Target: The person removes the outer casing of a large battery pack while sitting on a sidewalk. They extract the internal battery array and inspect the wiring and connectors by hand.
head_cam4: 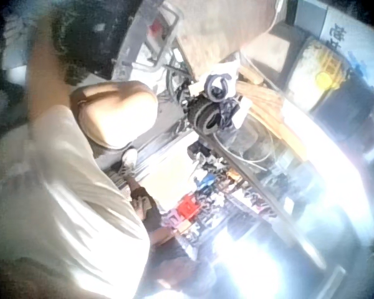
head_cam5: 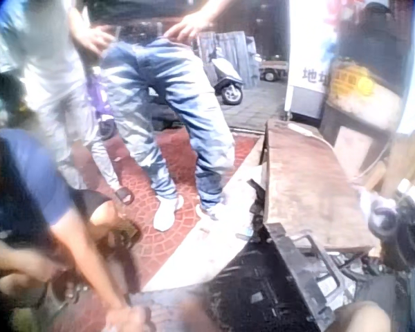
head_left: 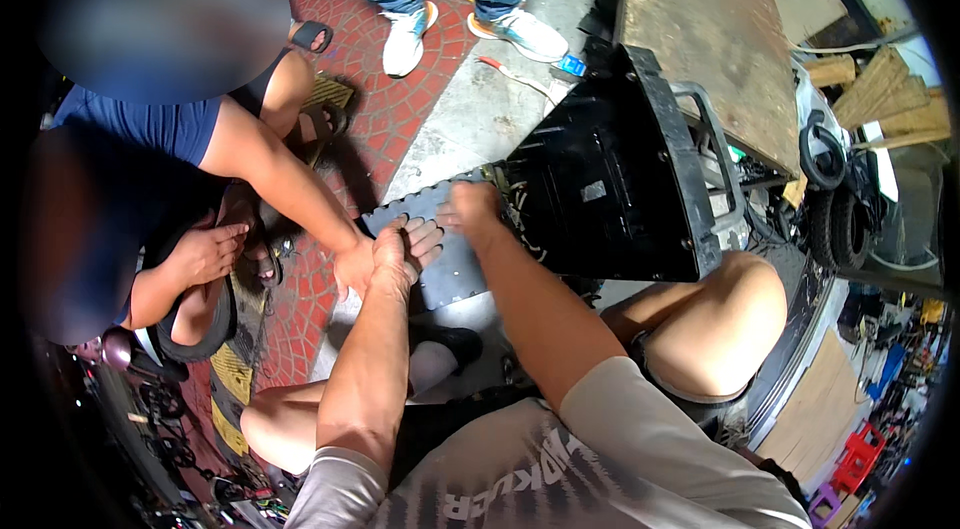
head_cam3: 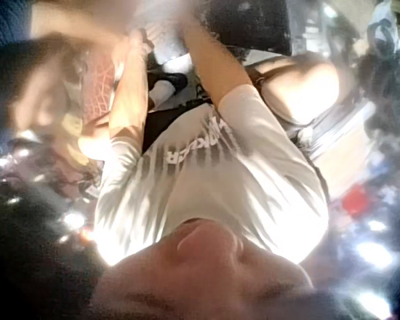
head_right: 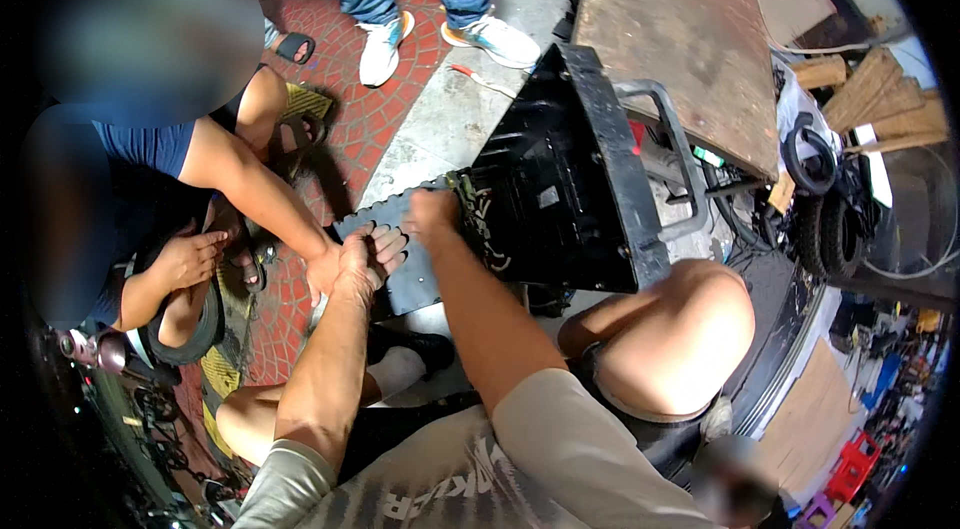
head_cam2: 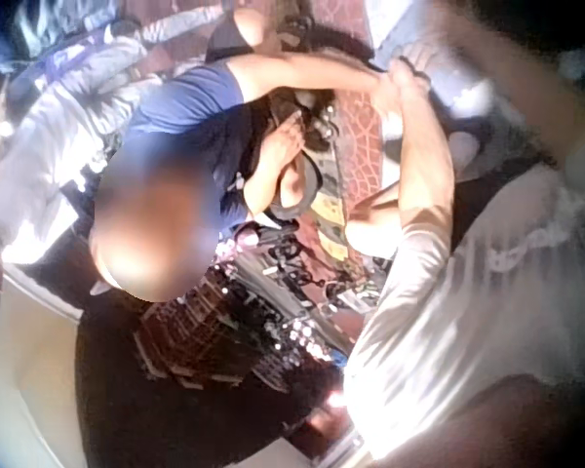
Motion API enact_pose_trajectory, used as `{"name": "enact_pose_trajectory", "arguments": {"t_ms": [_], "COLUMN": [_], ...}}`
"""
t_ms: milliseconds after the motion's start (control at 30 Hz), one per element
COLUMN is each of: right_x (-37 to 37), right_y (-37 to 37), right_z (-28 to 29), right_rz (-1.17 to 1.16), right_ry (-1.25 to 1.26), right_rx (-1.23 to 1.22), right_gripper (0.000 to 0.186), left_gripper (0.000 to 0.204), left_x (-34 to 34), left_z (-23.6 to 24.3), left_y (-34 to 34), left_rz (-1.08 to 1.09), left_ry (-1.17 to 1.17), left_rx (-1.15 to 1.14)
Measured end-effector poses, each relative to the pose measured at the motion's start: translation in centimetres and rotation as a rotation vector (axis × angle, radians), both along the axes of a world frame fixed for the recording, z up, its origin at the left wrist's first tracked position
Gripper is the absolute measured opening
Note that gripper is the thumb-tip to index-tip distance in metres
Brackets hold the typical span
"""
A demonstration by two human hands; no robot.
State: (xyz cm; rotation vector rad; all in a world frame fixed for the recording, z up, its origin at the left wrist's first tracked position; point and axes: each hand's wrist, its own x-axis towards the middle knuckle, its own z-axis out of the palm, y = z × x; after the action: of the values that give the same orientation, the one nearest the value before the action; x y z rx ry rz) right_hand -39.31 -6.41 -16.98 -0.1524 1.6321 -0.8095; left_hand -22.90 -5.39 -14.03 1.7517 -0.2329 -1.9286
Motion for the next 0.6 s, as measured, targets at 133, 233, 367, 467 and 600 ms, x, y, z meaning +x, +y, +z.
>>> {"name": "enact_pose_trajectory", "arguments": {"t_ms": [133, 233, 367, 467, 600], "right_x": [3.5, 3.0, 3.4, 3.7, 3.7], "right_y": [4.9, 11.5, 16.2, 17.5, 19.2], "right_z": [6.1, 1.6, 1.5, 2.5, 4.3], "right_rz": [0.648, 0.698, 0.93, 1.062, 1.249], "right_ry": [0.905, 1.17, 1.225, 1.217, 1.21], "right_rx": [-0.553, -0.839, -0.651, -0.543, -0.398], "right_gripper": [0.036, 0.052, 0.067, 0.068, 0.072], "left_gripper": [0.032, 0.043, 0.067, 0.072, 0.078], "left_x": [2.0, -0.6, 0.9, 0.6, 0.4], "left_z": [-2.3, 0.4, -0.4, 0.4, 2.0], "left_y": [2.3, 6.2, 10.7, 12.3, 14.0], "left_rz": [-0.288, -0.747, -1.135, -1.164, -1.23], "left_ry": [-0.677, -1.127, -1.235, -1.223, -1.218], "left_rx": [-0.626, -1.058, -1.085, -0.982, -0.837]}}
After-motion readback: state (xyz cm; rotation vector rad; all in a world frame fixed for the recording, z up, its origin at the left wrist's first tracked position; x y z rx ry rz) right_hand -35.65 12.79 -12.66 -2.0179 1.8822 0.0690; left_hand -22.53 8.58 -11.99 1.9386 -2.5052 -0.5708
